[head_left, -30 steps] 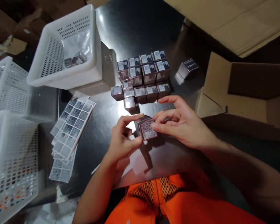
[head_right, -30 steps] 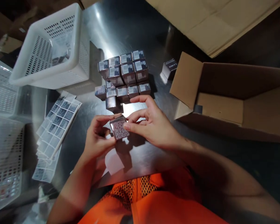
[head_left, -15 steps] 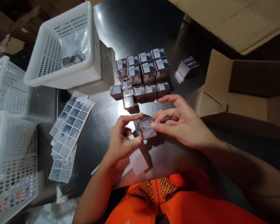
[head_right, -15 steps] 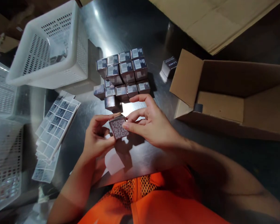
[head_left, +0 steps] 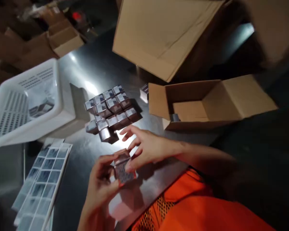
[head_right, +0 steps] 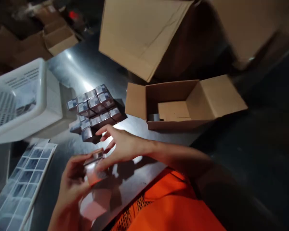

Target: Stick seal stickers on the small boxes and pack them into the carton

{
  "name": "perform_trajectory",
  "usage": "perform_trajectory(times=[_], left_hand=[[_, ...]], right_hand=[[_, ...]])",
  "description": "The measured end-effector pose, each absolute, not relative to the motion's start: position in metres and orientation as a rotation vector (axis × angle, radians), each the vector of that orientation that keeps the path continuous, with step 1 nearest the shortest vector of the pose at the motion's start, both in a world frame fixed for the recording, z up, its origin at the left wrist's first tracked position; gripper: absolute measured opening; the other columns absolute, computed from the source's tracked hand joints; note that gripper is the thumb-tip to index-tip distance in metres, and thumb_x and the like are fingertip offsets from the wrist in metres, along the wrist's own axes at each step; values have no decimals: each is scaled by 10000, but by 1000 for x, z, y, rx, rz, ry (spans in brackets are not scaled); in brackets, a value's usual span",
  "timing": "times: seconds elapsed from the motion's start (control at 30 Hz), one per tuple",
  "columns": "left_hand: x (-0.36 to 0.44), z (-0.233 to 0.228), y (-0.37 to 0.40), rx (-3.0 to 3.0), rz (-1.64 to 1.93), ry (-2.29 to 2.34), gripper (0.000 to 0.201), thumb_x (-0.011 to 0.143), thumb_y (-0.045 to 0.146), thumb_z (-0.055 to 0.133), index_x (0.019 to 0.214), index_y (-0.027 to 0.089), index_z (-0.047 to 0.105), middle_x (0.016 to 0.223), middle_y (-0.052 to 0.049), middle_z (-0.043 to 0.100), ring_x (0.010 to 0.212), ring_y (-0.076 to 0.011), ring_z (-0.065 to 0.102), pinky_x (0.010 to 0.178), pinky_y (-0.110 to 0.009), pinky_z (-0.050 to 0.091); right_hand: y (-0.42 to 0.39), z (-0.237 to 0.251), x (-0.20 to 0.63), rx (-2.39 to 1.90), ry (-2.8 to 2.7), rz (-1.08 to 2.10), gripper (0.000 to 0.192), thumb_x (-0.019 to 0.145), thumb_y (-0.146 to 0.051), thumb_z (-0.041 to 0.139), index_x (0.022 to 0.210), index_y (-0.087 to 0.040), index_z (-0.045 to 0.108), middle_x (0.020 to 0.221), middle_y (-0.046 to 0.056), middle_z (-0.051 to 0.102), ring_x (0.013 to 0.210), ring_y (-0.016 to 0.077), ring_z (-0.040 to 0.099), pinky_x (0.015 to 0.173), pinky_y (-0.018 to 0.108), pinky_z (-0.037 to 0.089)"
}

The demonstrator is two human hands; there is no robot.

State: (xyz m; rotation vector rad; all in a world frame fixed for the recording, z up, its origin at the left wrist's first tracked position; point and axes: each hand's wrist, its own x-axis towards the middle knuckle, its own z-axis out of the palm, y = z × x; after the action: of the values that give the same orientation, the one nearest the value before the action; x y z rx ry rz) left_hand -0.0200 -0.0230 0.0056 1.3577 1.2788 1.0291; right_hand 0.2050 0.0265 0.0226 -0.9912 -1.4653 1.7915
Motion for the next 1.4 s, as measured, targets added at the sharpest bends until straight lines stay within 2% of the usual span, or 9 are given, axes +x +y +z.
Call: perform_trajectory(times=[0.1, 0.27, 0.5, 0.7, 0.83, 0.97, 1.07, 1.27, 1.4], left_hand=[[-27, 8, -27, 1374, 955, 1296, 536, 513, 259, 955, 1013, 298, 764, 1048, -47, 810, 564, -152, 636, 480, -257, 508], [-26, 16, -31, 1432, 951, 1378, 733, 555, 324, 954, 1250, 372, 727, 1400, -60, 698, 467, -66, 471, 399, -243, 435], [-13, 25, -29, 1431, 992, 1432, 553, 605, 464, 918, 1128, 339, 788, 1401, -58, 699, 447, -40, 393, 398, -228, 381], [-10, 9, -26, 1535, 976, 1447, 560, 624, 570, 869, 1119, 322, 783, 1328, -68, 739, 404, -46, 378, 372, -237, 347], [-15, -1, -19, 1623, 832, 1530, 609, 665, 703, 789, 1085, 262, 789, 950, -49, 796, 404, -85, 421, 429, -252, 373], [-24, -2, -10, 1753, 770, 1567, 561, 768, 795, 625, 702, 245, 716, 599, -10, 650, 498, -188, 546, 524, -300, 428], [-28, 6, -8, 1795, 868, 1768, 609, 860, 738, 559, 528, 228, 532, 476, 2, 512, 479, -180, 469, 528, -294, 362], [-35, 25, -5, 1648, 1204, 1893, 615, 885, 682, 537, 499, 219, 415, 468, 34, 375, 513, -120, 355, 550, -272, 270], [-44, 20, 4, 1396, 1229, 1805, 525, 850, 624, 600, 547, 207, 500, 497, 36, 448, 529, -107, 404, 555, -259, 300]], right_hand=[[25, 38, 215, -919, -1622, 1836, 815, 641, -232, 915, 1381, -224, 572, 1096, 39, 724, 892, 158, 719, 684, 214, 586], [-8, 85, 259, -960, -1683, 1148, 636, 742, -297, 870, 1343, -229, 676, 1102, 49, 700, 941, 159, 707, 839, 272, 617], [7, 106, 352, -1663, -1613, 349, 411, 686, -160, 795, 1092, -215, 768, 1034, 59, 648, 853, 207, 677, 812, 365, 609], [55, 75, 359, -1881, -2006, 590, 403, 809, -174, 760, 1209, -158, 711, 1101, 87, 753, 986, 219, 715, 852, 285, 541], [59, 72, 354, -1854, -2112, 693, 423, 859, -286, 769, 1245, -122, 709, 968, 98, 787, 848, 220, 745, 762, 285, 566], [33, 90, 335, -1812, -2127, 503, 508, 937, -277, 689, 1396, -77, 603, 1307, 216, 682, 1214, 323, 668, 1036, 436, 534], [6, 91, 293, -1465, -2070, 317, 448, 1012, -253, 564, 1439, -118, 539, 1405, 190, 597, 1343, 276, 564, 1168, 460, 442], [-5, 38, 187, -958, -2018, 987, 667, 800, -437, 839, 1359, -187, 575, 1295, 143, 640, 1156, 256, 650, 957, 417, 576], [11, -2, 145, -1043, -1686, 1631, 621, 642, -368, 897, 1192, -188, 673, 952, 40, 708, 750, 168, 665, 614, 265, 528]])
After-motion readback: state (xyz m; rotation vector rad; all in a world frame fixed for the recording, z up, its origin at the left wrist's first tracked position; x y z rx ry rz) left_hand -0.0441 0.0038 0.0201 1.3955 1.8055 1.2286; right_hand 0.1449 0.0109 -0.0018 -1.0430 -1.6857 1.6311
